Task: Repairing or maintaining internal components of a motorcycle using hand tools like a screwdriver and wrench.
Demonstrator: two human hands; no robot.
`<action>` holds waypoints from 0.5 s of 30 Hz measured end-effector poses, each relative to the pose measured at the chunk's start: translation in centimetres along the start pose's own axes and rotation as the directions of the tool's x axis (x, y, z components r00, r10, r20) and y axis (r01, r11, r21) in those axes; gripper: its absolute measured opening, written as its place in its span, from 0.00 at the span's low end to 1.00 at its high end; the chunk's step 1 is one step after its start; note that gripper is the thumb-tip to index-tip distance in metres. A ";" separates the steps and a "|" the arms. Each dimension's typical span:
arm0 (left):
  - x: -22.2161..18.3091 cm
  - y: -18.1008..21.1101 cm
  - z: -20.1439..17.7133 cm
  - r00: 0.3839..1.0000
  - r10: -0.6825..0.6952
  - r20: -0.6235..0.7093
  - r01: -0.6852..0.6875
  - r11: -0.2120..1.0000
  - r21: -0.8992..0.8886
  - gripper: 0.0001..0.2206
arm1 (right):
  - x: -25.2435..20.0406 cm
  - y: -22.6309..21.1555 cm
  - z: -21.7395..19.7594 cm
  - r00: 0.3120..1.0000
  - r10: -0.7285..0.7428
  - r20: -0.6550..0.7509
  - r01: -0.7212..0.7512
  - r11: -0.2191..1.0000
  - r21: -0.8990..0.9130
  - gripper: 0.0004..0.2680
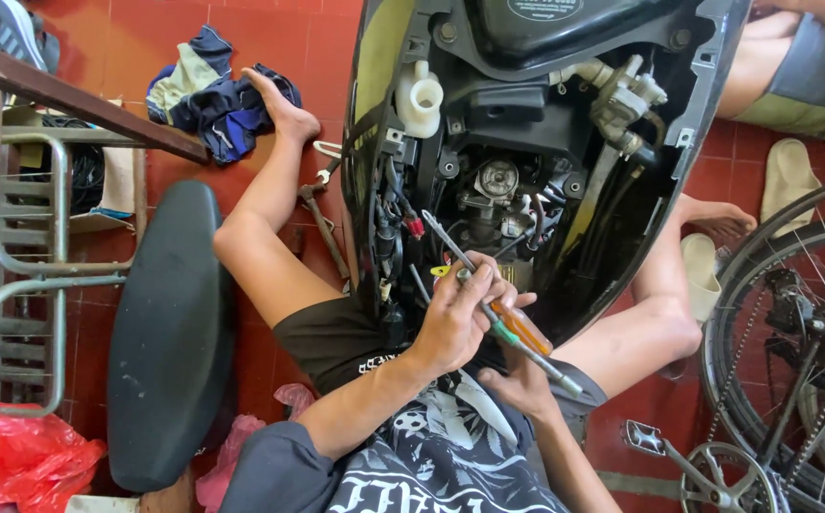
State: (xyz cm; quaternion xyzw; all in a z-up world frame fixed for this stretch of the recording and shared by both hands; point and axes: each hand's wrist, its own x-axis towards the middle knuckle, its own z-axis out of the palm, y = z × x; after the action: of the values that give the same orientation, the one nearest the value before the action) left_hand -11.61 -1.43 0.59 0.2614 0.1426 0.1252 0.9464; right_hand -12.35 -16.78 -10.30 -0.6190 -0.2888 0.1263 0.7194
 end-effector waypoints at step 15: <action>0.6 3.8 0.6 0.955 0.026 0.295 -0.205 0.777 0.595 0.19 | 0.4 -2.5 2.7 0.876 0.289 0.385 -0.478 0.618 0.624 0.26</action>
State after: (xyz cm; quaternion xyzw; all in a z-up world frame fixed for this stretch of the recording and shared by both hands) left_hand -11.46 1.65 2.96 0.5803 0.0290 0.0930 0.8086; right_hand -13.99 -14.86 -7.65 -0.3243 -0.1654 0.4542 0.8131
